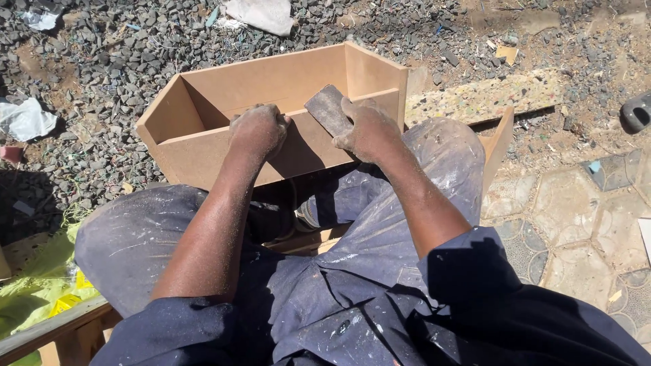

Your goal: Sanding the edges and surfaces of a small wooden box using a sanding block to smooth the finish.

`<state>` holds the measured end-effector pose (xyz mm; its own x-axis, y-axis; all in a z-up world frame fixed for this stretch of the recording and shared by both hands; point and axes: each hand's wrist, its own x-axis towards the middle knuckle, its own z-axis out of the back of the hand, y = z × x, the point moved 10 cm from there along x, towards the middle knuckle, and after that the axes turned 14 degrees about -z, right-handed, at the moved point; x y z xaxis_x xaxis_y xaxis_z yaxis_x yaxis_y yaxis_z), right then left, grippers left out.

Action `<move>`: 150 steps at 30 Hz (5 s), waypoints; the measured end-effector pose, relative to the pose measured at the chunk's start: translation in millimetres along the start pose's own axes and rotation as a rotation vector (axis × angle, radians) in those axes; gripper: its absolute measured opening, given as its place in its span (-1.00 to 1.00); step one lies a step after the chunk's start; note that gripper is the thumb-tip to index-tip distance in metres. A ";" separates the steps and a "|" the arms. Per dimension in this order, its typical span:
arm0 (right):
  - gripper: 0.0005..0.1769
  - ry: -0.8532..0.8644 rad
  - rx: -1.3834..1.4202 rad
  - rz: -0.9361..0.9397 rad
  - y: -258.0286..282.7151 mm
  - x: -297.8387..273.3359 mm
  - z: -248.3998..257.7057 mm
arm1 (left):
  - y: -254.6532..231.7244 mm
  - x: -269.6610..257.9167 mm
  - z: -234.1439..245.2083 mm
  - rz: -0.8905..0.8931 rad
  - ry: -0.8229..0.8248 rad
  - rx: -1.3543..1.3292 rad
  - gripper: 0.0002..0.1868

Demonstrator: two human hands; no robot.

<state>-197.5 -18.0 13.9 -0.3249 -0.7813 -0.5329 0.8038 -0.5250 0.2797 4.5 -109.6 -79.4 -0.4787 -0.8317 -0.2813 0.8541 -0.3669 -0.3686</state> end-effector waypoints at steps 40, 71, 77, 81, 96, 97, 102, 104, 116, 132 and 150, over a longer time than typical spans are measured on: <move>0.10 -0.142 0.460 0.131 -38.3 27.5 32.4 | -5.0 -85.5 56.8 0.101 0.035 0.164 -0.14; 0.20 0.162 0.292 0.067 16.5 -9.9 -4.3 | -1.0 -94.2 67.9 0.133 0.073 0.050 -0.05; 0.22 0.164 0.301 0.048 21.6 -12.8 -5.6 | -29.6 -65.8 32.9 -0.058 -0.021 0.064 -0.22; 0.24 0.148 0.300 0.032 17.7 -4.0 -11.2 | -40.4 -64.0 39.0 -0.090 -0.045 0.030 -0.32; 0.26 0.143 0.222 -0.008 2.8 30.7 -48.4 | 51.9 -72.2 54.5 0.291 0.028 -0.044 -0.42; 0.26 0.141 0.222 -0.007 3.3 31.0 -47.4 | 48.5 -70.3 53.1 0.291 0.026 -0.045 -0.42; 0.26 0.101 0.180 0.020 2.9 40.7 -53.7 | 48.8 -48.8 41.8 0.182 -0.126 0.014 -0.76; 0.24 0.083 0.174 0.023 7.9 36.3 -45.8 | 33.0 -56.8 55.0 0.169 -0.154 -0.042 -0.67; 0.21 0.036 0.171 0.105 28.7 20.8 -39.4 | 17.3 -54.7 70.6 0.219 -0.303 -0.108 -0.64; 0.23 0.152 0.135 0.145 49.5 -2.8 -43.0 | 23.0 -62.0 56.0 0.341 0.122 -0.050 -0.43; -0.36 -0.107 0.223 0.077 3.7 34.9 -20.5 | -48.5 -38.4 14.9 -0.137 -0.013 0.066 -0.22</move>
<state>-195.6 -40.3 -20.0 -0.3274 -0.8469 -0.4190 0.7024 -0.5147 0.4916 -15.5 -66.0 -37.5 -0.5893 -0.7773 -0.2203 0.7927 -0.5038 -0.3433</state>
